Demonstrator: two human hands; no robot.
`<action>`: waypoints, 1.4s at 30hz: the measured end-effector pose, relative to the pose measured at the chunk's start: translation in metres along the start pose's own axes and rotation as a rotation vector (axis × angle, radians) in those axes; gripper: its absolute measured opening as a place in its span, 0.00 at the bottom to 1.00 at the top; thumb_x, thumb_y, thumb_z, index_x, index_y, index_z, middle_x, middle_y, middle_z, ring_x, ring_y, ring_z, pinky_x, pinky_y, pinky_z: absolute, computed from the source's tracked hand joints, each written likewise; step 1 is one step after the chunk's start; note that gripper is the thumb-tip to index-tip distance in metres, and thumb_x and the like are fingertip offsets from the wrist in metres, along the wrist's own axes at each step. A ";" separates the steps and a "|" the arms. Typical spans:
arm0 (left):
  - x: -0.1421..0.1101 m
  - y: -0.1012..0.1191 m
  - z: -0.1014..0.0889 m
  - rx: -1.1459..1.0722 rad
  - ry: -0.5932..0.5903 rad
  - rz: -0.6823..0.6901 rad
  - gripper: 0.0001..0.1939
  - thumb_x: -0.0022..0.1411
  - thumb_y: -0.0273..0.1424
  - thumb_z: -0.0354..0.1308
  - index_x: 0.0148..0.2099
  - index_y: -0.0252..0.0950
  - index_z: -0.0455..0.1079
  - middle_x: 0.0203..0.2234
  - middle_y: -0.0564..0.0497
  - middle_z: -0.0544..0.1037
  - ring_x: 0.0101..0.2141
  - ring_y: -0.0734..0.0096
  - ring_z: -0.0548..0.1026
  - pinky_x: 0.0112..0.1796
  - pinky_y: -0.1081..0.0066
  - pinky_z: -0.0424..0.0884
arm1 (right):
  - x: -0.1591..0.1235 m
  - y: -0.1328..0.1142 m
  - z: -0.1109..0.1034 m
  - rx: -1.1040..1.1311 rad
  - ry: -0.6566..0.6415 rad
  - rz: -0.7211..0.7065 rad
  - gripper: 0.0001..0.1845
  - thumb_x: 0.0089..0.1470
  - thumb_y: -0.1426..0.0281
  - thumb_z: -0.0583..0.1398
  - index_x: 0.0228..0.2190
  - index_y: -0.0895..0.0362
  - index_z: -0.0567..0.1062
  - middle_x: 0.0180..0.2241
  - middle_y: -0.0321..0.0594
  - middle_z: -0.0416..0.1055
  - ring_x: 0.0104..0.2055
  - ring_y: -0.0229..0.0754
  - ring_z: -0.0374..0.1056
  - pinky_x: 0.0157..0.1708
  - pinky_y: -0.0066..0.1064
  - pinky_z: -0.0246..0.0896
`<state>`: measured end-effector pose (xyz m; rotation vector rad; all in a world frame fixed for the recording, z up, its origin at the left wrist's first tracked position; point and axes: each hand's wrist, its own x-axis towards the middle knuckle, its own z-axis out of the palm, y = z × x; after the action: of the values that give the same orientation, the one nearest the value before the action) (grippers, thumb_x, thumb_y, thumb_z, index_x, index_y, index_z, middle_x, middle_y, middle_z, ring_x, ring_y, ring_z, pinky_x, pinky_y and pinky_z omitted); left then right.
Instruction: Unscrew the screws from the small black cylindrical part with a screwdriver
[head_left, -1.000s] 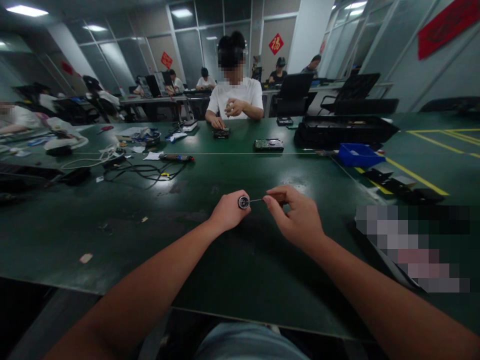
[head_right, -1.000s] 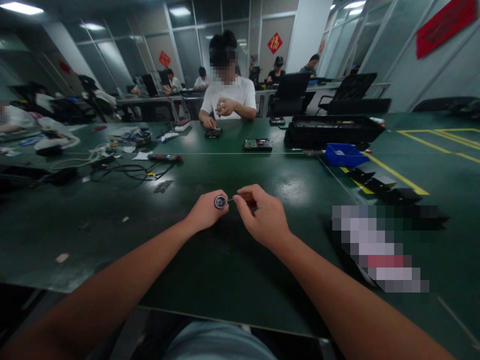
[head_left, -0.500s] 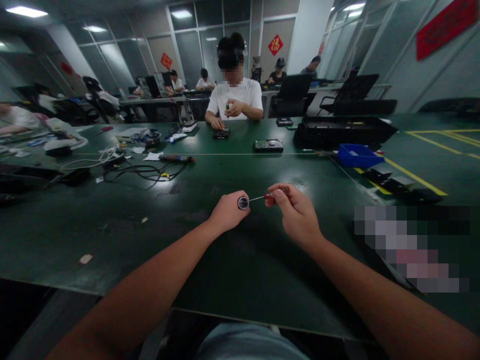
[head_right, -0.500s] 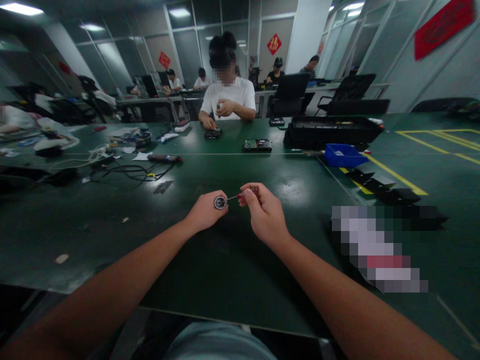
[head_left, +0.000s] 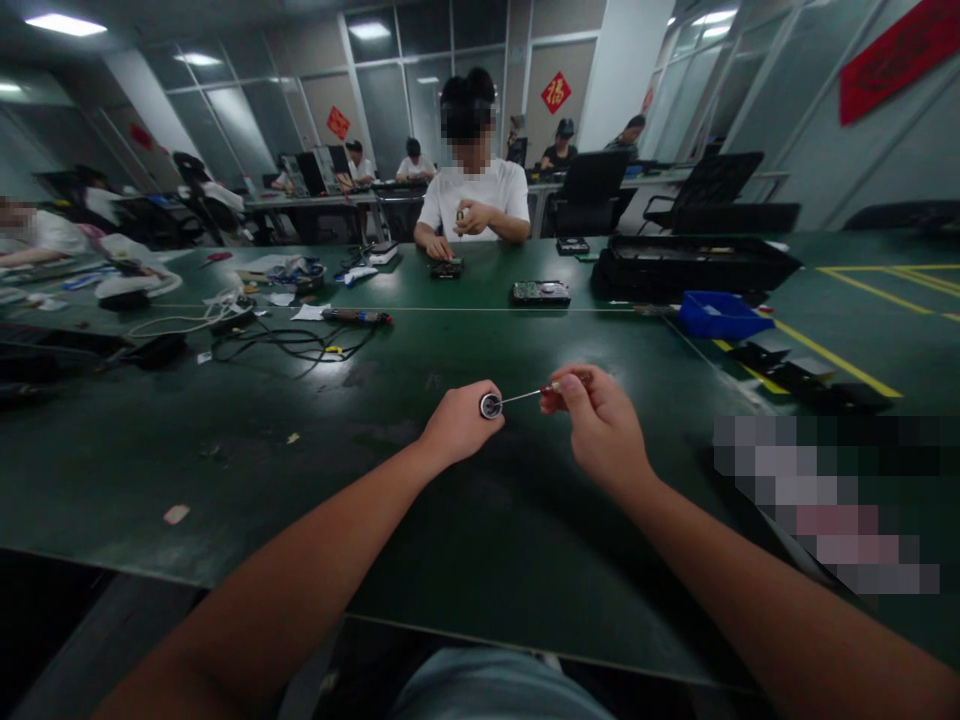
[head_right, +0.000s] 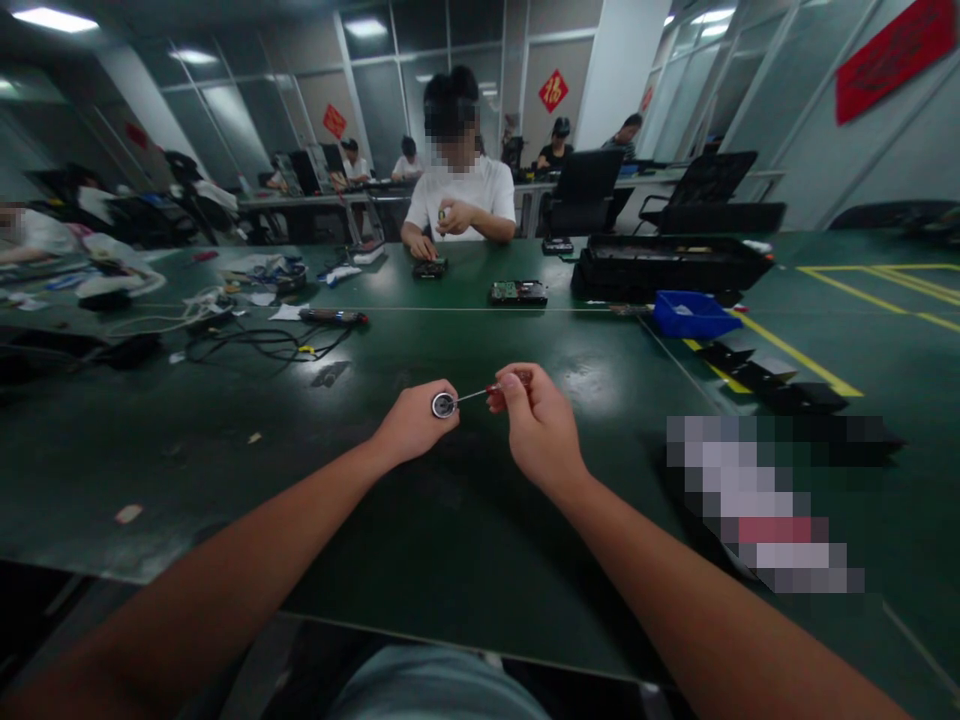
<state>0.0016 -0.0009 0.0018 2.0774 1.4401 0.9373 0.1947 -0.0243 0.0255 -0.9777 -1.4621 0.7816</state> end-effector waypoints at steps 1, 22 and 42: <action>0.000 0.000 0.000 -0.002 -0.002 0.005 0.02 0.56 0.27 0.59 0.34 0.37 0.71 0.27 0.55 0.76 0.29 0.72 0.72 0.32 0.72 0.63 | -0.002 -0.002 0.000 -0.055 -0.010 -0.022 0.10 0.64 0.61 0.56 0.39 0.55 0.72 0.32 0.39 0.75 0.33 0.41 0.73 0.36 0.37 0.69; 0.000 -0.003 0.001 0.010 -0.036 0.013 0.02 0.57 0.27 0.59 0.33 0.37 0.69 0.26 0.56 0.74 0.29 0.72 0.71 0.31 0.72 0.61 | -0.008 -0.025 -0.005 -0.539 -0.199 -0.348 0.08 0.62 0.68 0.55 0.40 0.56 0.74 0.34 0.42 0.77 0.35 0.43 0.74 0.35 0.35 0.66; -0.001 0.000 0.000 -0.005 -0.032 0.024 0.01 0.57 0.27 0.59 0.34 0.38 0.71 0.26 0.56 0.74 0.28 0.73 0.71 0.30 0.72 0.62 | 0.006 0.009 0.002 0.205 0.090 0.178 0.14 0.60 0.56 0.59 0.36 0.55 0.72 0.31 0.38 0.73 0.31 0.40 0.71 0.34 0.36 0.71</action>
<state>0.0020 -0.0016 0.0016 2.1011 1.3981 0.9125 0.1943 -0.0151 0.0198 -0.9813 -1.2027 0.9843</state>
